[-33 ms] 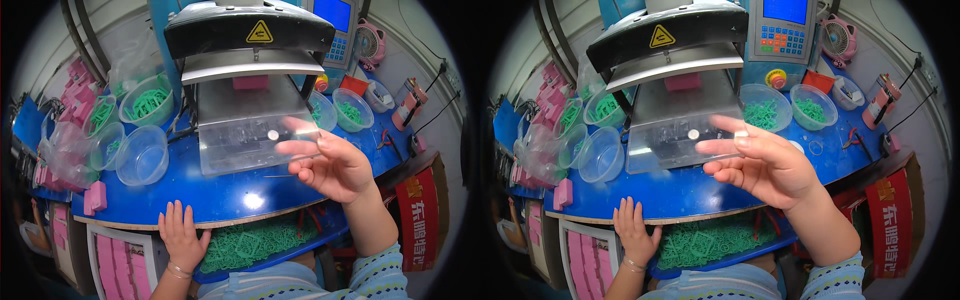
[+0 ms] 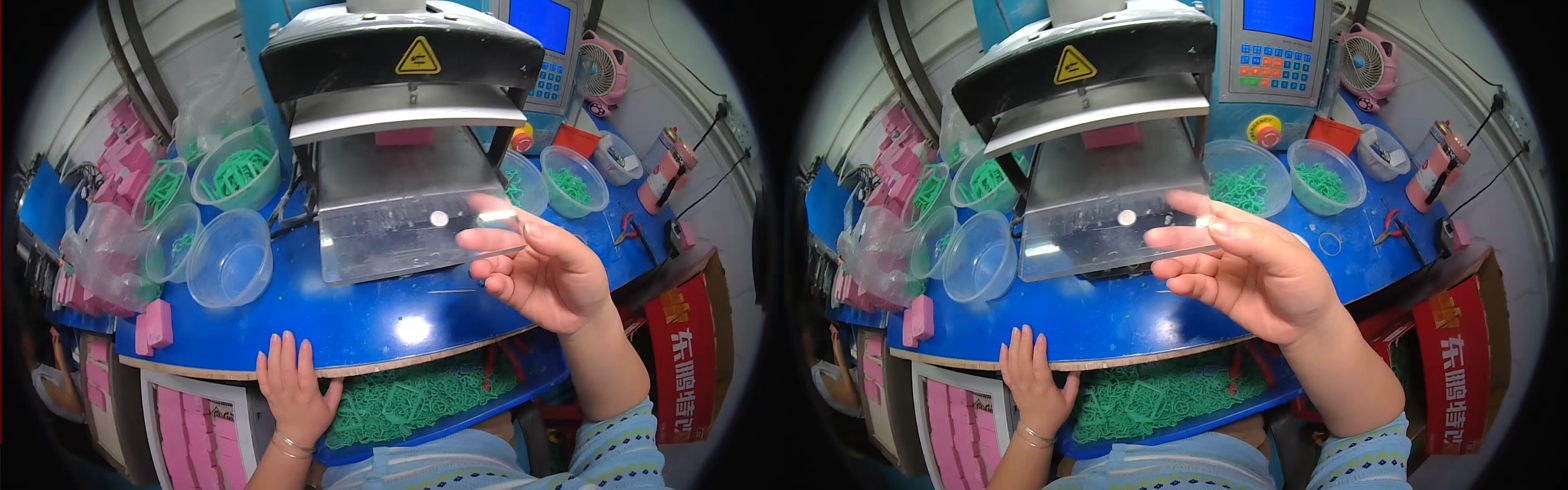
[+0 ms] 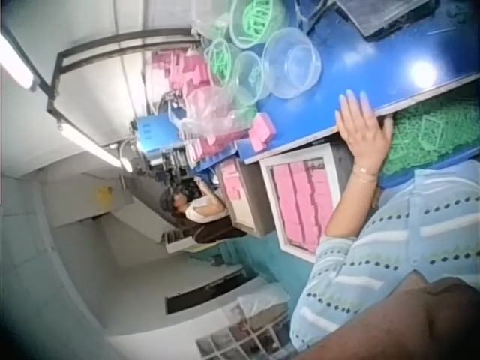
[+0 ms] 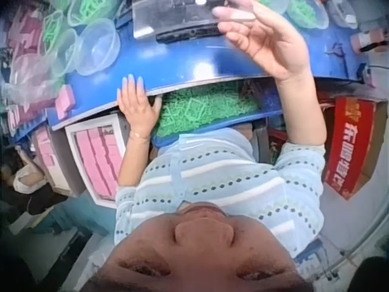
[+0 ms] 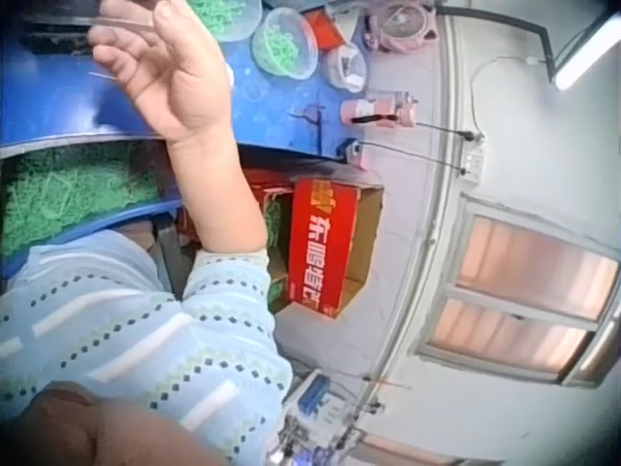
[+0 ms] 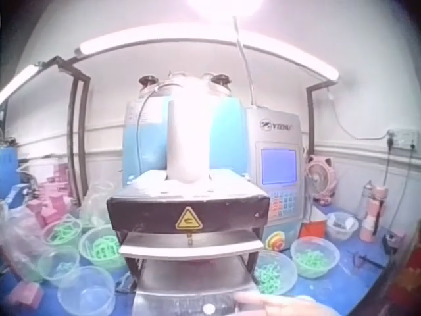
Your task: Fitting green plastic components into pink rubber molds at a factory workstation.
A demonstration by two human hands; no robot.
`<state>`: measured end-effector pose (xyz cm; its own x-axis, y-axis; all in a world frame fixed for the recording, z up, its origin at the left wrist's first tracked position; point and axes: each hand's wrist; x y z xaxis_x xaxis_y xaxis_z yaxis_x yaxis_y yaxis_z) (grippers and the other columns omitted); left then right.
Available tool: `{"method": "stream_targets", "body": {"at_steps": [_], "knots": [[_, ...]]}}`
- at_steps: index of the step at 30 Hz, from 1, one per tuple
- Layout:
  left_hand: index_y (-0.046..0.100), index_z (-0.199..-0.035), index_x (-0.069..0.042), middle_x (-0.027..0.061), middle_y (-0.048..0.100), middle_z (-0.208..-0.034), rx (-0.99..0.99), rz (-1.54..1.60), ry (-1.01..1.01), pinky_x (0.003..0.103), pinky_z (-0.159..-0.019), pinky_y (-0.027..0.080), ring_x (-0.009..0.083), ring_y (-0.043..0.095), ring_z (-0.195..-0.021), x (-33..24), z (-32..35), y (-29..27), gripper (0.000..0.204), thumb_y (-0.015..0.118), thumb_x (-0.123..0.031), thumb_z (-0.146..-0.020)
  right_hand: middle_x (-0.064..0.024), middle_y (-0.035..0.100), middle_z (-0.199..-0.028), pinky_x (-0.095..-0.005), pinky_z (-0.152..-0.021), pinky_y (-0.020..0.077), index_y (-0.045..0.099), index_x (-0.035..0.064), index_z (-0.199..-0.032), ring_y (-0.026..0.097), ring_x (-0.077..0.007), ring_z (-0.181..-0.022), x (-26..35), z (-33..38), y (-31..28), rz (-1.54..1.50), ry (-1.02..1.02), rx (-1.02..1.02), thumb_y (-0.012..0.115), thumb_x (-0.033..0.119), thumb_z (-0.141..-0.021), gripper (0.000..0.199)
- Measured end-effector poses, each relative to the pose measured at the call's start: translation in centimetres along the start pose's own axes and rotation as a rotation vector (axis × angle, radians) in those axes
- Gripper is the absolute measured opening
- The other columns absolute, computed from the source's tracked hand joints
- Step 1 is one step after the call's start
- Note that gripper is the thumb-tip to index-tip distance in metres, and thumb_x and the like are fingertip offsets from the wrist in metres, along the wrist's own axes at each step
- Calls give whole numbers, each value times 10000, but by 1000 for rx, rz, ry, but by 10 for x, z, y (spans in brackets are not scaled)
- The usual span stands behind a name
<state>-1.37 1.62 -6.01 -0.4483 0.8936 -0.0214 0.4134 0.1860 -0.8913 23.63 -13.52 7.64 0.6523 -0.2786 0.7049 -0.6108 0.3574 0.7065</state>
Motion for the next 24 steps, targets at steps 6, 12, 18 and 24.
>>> {"method": "stream_targets", "body": {"at_steps": [6,12,18,24], "knots": [[343,-1261,16,250,349,-1312,8,-15,-6,536,-1026,192,405,308,-1247,-1,3,2,718,645,-245,-664,-159,578,-1040,-350,-811,491,559,-10,-1044,595,-234,-937,41,-37,-62,801,-481,-251,519,112,-846,236],[345,-1240,30,272,344,-1296,-14,-25,-1,557,-1019,172,422,301,-1237,2,4,9,758,673,-281,-632,-216,381,-1333,-429,-1016,301,584,53,-1056,372,-329,-1239,94,-90,-110,1959,-736,-554,644,175,-707,375],[320,-1269,22,245,331,-1319,-27,-48,-15,555,-1027,170,408,290,-1254,-4,0,6,760,658,-261,-650,-196,280,-1409,-416,-1040,265,608,64,-1034,247,-322,-1312,107,-106,-112,2032,-529,-616,692,205,-655,413],[328,-1262,28,249,335,-1313,-70,-43,11,551,-1028,173,408,297,-1248,-5,0,7,754,656,-270,-652,-136,370,-1372,-298,-902,396,577,54,-1089,431,-185,-1186,139,-88,-106,1503,-484,-466,533,68,-770,322]]}}
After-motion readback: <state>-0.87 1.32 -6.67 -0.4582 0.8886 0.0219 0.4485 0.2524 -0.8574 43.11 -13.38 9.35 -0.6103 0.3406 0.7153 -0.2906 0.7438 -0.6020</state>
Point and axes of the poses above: each hand's wrist, its own z-axis away from the middle knuckle, its own y-axis out of the palm, x = y × z
